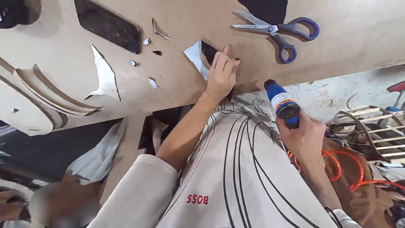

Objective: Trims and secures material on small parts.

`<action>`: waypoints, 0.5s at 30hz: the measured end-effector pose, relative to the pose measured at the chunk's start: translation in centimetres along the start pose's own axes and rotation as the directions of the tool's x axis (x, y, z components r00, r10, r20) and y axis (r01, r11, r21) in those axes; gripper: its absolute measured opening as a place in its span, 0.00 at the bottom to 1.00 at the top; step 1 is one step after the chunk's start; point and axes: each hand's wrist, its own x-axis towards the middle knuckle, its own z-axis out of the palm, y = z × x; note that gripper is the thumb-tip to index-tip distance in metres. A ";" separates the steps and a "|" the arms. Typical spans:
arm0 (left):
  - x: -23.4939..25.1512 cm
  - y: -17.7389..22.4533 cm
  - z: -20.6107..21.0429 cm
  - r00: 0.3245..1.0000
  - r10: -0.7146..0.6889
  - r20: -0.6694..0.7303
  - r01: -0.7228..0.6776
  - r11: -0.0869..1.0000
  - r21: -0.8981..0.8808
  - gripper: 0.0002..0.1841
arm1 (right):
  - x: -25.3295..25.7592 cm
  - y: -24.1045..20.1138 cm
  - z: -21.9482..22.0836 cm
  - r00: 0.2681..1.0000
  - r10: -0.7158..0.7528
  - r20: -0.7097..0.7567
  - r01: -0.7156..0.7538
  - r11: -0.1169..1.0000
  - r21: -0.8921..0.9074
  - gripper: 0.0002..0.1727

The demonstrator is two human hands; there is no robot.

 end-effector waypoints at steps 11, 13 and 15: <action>-0.1 0.6 -0.5 0.987 -0.157 0.041 0.156 0.988 0.015 0.06 | 3.9 -1.5 0.1 0.989 -0.145 0.033 0.143 0.988 0.057 0.22; 0.1 0.6 -0.4 0.983 -0.177 0.049 0.176 0.984 0.021 0.07 | 4.3 -1.8 0.5 0.987 -0.156 0.042 0.153 0.986 0.062 0.22; 0.3 0.3 -0.3 0.981 -0.191 0.038 0.191 0.982 0.002 0.07 | 4.8 -2.2 0.7 0.985 -0.162 0.053 0.157 0.984 0.078 0.22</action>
